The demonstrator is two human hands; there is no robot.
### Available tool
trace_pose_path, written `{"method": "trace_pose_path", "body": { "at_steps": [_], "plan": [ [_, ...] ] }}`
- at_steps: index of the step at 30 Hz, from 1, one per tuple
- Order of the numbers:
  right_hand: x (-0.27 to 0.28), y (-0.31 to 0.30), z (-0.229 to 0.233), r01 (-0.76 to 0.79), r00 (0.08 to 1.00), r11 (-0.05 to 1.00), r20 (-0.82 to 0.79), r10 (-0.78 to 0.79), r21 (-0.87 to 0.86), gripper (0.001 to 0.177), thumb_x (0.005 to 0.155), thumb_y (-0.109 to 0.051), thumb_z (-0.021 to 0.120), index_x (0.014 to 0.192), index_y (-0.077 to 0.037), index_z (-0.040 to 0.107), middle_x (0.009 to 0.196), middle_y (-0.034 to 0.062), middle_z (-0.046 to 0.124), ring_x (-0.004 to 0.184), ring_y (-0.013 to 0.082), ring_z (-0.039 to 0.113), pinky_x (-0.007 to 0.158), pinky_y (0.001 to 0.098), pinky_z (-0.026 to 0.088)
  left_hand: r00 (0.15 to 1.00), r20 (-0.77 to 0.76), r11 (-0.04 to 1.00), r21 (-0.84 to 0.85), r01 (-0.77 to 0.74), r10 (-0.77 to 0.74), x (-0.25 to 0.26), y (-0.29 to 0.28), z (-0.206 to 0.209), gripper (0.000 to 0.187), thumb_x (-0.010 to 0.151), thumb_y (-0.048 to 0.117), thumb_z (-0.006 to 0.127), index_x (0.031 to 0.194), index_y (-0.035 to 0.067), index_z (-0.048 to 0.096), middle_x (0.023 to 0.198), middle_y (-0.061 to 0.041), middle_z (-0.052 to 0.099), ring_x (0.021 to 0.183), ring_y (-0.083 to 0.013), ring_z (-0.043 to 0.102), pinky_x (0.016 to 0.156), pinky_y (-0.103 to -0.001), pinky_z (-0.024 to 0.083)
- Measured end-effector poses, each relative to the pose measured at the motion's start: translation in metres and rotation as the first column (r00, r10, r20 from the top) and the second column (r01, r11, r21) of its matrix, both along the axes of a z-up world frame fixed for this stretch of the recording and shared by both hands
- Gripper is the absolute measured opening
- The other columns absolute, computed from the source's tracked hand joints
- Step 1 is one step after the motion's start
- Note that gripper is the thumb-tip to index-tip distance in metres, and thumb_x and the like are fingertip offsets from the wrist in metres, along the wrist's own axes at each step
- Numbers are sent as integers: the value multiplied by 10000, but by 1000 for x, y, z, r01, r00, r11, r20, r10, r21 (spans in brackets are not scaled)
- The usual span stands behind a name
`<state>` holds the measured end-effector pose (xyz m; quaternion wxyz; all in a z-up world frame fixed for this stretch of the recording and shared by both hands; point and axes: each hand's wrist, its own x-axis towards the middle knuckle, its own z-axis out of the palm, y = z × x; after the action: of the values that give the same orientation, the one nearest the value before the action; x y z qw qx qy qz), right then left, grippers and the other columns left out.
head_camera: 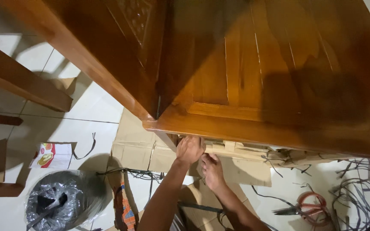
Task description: Wrapping the legs of a wooden chair with cardboard and securing it with plastic ties for shipping
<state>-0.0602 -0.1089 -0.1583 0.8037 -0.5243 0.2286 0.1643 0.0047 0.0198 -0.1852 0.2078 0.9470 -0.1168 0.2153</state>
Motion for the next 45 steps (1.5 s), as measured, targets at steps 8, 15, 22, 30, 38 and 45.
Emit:
{"method": "trace_pose_path", "body": {
  "at_steps": [8, 15, 22, 30, 38, 45],
  "plan": [
    [-23, 0, 15, -52, 950, 924, 266, 163, -379, 235, 1007, -261, 588, 1028, -88, 746, 760, 27, 689, 740, 128, 623, 764, 287, 480, 993, -55, 985, 142, -95, 103, -7, -5, 7, 267, 932, 386, 533, 904, 129, 601, 756, -84, 653, 754, -290, 657, 738, -387, 503],
    [-36, -2, 41, -76, 917, 819, 282, 281, -569, 234, 995, -234, 559, 1046, -84, 731, 763, 48, 791, 691, 150, 746, 684, 296, 601, 937, -326, 989, 108, -99, 129, -4, -2, -3, 364, 1010, 492, 415, 950, 179, 592, 669, -5, 618, 691, -181, 656, 728, -295, 508],
    [-32, -12, 73, -32, 800, 787, 457, 389, -616, 159, 991, -160, 573, 986, -81, 710, 942, 30, 816, 857, 120, 737, 716, 255, 563, 808, -586, 998, 19, -53, 54, -12, 0, 49, 434, 1059, 419, 310, 1221, 104, 560, 794, -230, 734, 775, -450, 705, 871, -489, 488],
    [17, -26, 79, -131, 861, 685, 260, 437, -717, 147, 1006, -259, 651, 1081, -205, 766, 796, 55, 716, 727, 169, 646, 676, 350, 556, 972, -213, 983, -174, 58, -95, -32, 12, 105, 298, 1052, 336, 469, 833, 149, 550, 615, -161, 671, 640, -362, 734, 588, -472, 534],
    [22, -10, 89, -95, 953, 905, 225, 203, -415, 128, 970, -190, 695, 968, -111, 796, 670, 4, 529, 542, 66, 414, 476, 204, 349, 988, -97, 889, -454, 64, -121, -56, 3, 99, 330, 1066, 285, 526, 811, 103, 631, 722, -170, 663, 780, -388, 690, 909, -479, 451],
    [13, -11, 118, -66, 976, 956, 183, 121, -285, 134, 933, -148, 752, 976, -21, 764, 659, 24, 431, 461, 88, 457, 440, 211, 391, 993, -17, 792, -605, 82, -116, -61, 4, 76, 177, 1010, 191, 667, 866, 89, 669, 853, -105, 730, 922, -313, 727, 1174, -473, 379]
  ]
}}
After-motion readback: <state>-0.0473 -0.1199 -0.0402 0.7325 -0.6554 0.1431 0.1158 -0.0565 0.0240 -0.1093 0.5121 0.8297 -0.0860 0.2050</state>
